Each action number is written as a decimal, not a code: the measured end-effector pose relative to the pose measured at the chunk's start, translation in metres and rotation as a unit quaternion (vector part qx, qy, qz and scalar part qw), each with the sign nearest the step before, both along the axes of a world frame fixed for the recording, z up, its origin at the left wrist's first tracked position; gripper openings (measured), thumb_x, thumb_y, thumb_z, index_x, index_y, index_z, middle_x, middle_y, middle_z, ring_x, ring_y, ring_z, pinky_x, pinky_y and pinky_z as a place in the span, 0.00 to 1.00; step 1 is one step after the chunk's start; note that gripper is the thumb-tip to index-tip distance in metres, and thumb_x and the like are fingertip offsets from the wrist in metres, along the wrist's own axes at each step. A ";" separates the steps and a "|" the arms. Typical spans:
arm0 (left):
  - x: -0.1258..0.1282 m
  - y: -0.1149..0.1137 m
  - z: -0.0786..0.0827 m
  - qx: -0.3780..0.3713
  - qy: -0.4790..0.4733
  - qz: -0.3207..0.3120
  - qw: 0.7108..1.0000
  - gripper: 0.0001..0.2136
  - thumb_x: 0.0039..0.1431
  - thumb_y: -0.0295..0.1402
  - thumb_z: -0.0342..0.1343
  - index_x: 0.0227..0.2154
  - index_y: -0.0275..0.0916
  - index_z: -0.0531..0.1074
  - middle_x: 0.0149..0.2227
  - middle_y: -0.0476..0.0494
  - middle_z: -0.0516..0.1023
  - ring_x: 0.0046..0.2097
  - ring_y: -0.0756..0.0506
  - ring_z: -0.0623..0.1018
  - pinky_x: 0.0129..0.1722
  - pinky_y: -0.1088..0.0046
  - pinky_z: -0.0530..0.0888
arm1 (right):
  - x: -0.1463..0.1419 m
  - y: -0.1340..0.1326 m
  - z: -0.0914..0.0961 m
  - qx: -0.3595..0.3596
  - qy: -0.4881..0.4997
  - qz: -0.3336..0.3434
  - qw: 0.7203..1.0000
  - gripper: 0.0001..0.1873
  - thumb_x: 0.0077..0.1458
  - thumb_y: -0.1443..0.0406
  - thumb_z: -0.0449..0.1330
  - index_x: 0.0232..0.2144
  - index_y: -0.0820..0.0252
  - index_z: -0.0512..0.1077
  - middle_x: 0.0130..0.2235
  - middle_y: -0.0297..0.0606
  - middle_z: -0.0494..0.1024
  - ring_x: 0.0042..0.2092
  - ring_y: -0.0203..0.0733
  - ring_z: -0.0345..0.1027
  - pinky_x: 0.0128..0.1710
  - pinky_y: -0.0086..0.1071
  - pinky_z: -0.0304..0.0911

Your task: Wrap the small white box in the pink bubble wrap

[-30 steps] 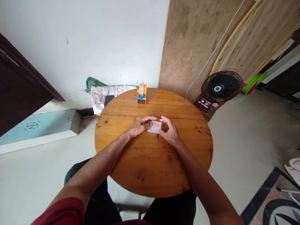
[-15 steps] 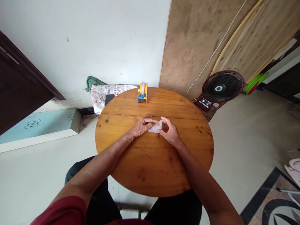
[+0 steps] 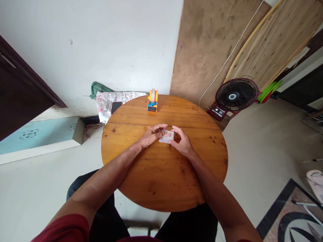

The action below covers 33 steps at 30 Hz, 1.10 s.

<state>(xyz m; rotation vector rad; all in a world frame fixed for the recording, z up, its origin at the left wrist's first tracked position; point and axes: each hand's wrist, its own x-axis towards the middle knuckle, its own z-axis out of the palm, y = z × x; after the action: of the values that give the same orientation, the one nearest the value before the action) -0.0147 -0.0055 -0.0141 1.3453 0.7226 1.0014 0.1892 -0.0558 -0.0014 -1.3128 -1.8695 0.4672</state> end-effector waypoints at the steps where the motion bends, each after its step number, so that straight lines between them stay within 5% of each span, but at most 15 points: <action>1: 0.001 0.000 0.000 -0.013 -0.005 0.010 1.000 0.26 0.46 0.44 0.69 0.48 0.40 0.77 0.48 0.41 0.78 0.47 0.42 0.75 0.49 0.65 0.71 | -0.001 0.000 0.000 0.003 0.002 0.001 1.000 0.35 0.45 0.64 0.65 0.58 0.52 0.65 0.50 0.40 0.78 0.52 0.49 0.72 0.57 0.47 0.62; 6: 0.003 0.001 0.002 -0.051 -0.007 0.029 0.998 0.26 0.43 0.48 0.70 0.43 0.38 0.78 0.42 0.43 0.80 0.42 0.45 0.76 0.44 0.68 0.72 | -0.007 -0.007 0.003 0.029 -0.015 0.021 0.999 0.34 0.46 0.63 0.66 0.57 0.52 0.66 0.48 0.39 0.79 0.51 0.48 0.72 0.56 0.44 0.62; 12: 0.003 0.002 0.003 -0.082 -0.012 -0.028 0.996 0.27 0.39 0.43 0.73 0.42 0.36 0.75 0.34 0.47 0.78 0.33 0.50 0.75 0.34 0.74 0.70 | -0.011 -0.008 0.003 0.033 -0.038 0.014 0.999 0.35 0.46 0.62 0.67 0.57 0.51 0.66 0.48 0.39 0.79 0.51 0.49 0.72 0.56 0.45 0.61; 23: 0.001 0.002 0.009 -0.098 -0.029 -0.038 0.994 0.27 0.38 0.36 0.73 0.44 0.37 0.73 0.39 0.48 0.76 0.36 0.51 0.75 0.37 0.74 0.71 | -0.010 -0.006 -0.001 0.071 -0.055 0.025 0.996 0.34 0.46 0.64 0.66 0.57 0.53 0.65 0.49 0.40 0.79 0.51 0.49 0.72 0.55 0.44 0.62; 33: -0.003 0.004 0.009 -0.114 -0.055 0.052 0.991 0.19 0.41 0.39 0.71 0.36 0.36 0.77 0.34 0.47 0.79 0.34 0.50 0.76 0.35 0.73 0.70 | -0.007 -0.011 0.006 0.003 -0.054 0.038 0.998 0.41 0.44 0.62 0.68 0.61 0.54 0.61 0.57 0.46 0.73 0.56 0.53 0.69 0.57 0.50 0.60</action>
<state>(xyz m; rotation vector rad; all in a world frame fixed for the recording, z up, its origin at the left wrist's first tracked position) -0.0179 -0.0015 -0.0049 1.0553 0.8051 1.0337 0.1824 -0.0669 0.0046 -1.2904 -2.0145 0.4367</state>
